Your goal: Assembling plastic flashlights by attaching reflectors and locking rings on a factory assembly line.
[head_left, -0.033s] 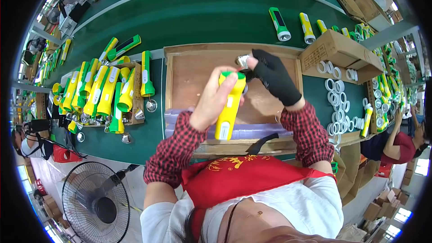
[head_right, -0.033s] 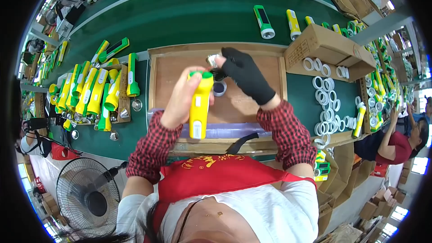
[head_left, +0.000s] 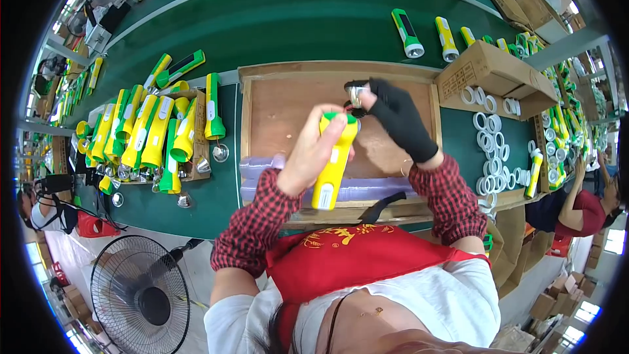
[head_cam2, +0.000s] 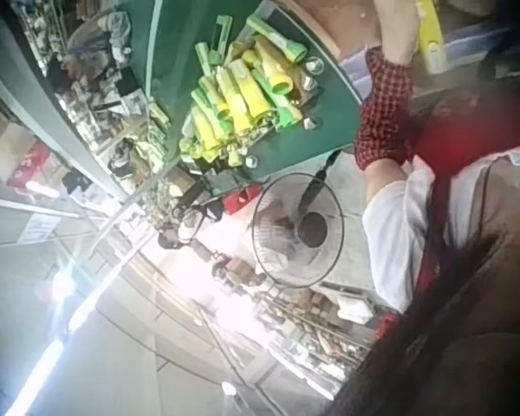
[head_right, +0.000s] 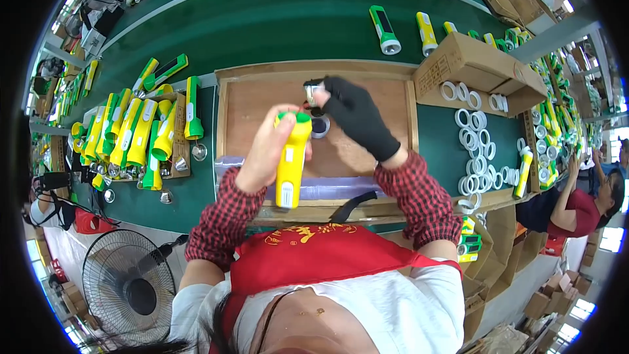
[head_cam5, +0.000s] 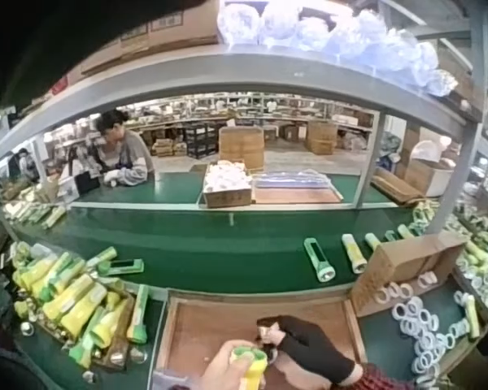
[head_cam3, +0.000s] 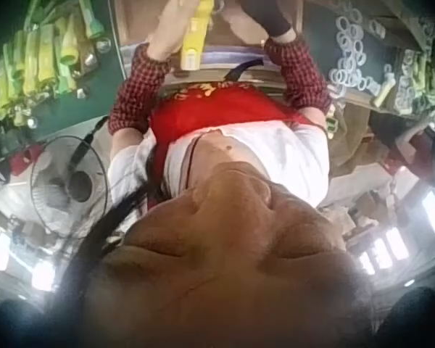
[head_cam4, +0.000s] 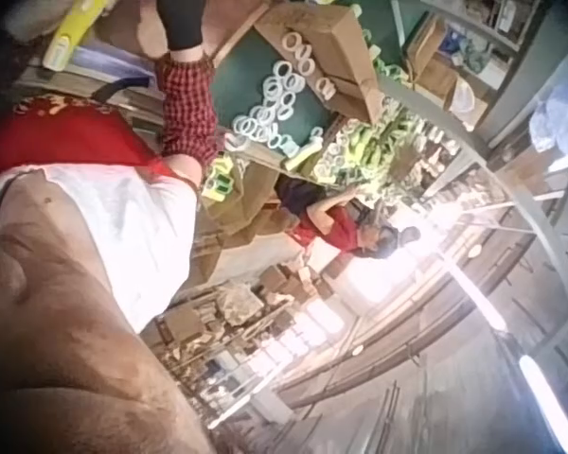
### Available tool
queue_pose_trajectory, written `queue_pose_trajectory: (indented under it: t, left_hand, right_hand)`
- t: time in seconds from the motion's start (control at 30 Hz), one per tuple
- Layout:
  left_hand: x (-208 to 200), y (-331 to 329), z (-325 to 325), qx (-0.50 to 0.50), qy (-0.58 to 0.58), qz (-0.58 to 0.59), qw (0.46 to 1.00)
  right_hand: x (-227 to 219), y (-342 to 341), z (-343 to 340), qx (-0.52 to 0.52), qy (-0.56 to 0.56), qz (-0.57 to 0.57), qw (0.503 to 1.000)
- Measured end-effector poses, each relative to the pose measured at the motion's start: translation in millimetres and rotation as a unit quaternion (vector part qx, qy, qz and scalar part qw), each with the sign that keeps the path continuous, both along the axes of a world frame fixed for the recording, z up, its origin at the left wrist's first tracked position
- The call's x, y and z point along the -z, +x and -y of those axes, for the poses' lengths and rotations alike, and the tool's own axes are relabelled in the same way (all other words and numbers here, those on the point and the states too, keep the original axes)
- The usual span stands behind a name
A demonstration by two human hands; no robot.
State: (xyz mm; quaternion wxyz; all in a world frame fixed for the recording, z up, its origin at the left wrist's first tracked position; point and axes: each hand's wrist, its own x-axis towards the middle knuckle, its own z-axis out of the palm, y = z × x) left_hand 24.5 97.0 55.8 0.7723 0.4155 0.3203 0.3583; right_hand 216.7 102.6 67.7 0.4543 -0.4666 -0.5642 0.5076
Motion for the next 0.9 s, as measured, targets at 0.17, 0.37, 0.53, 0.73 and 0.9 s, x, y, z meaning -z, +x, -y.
queue_pose_trajectory:
  t: [0.17, 0.37, 0.53, 0.73, 0.9]
  left_hand:
    - [29.2, -3.6, 45.5, 0.054, -0.088, 0.075, 0.992]
    - [54.2, -9.5, 77.2, 0.054, -0.168, 0.095, 0.980]
    - [54.8, -15.7, 81.5, 0.007, -0.147, 0.048, 0.988]
    - [51.7, -19.9, 84.8, -0.004, -0.129, 0.053, 0.990]
    - [52.7, -20.1, 82.5, 0.005, -0.141, 0.073, 0.987]
  right_hand:
    - [13.8, -5.2, 65.3, -0.150, 0.198, 0.193, 0.949]
    - [23.0, -0.6, 80.9, -0.171, 0.095, 0.164, 0.967]
    - [85.5, -3.1, 33.5, 0.046, 0.166, 0.382, 0.908]
    - [98.6, -8.7, 18.1, 0.059, 0.174, 0.461, 0.868]
    - [68.3, -3.8, 40.9, 0.044, 0.202, 0.353, 0.912]
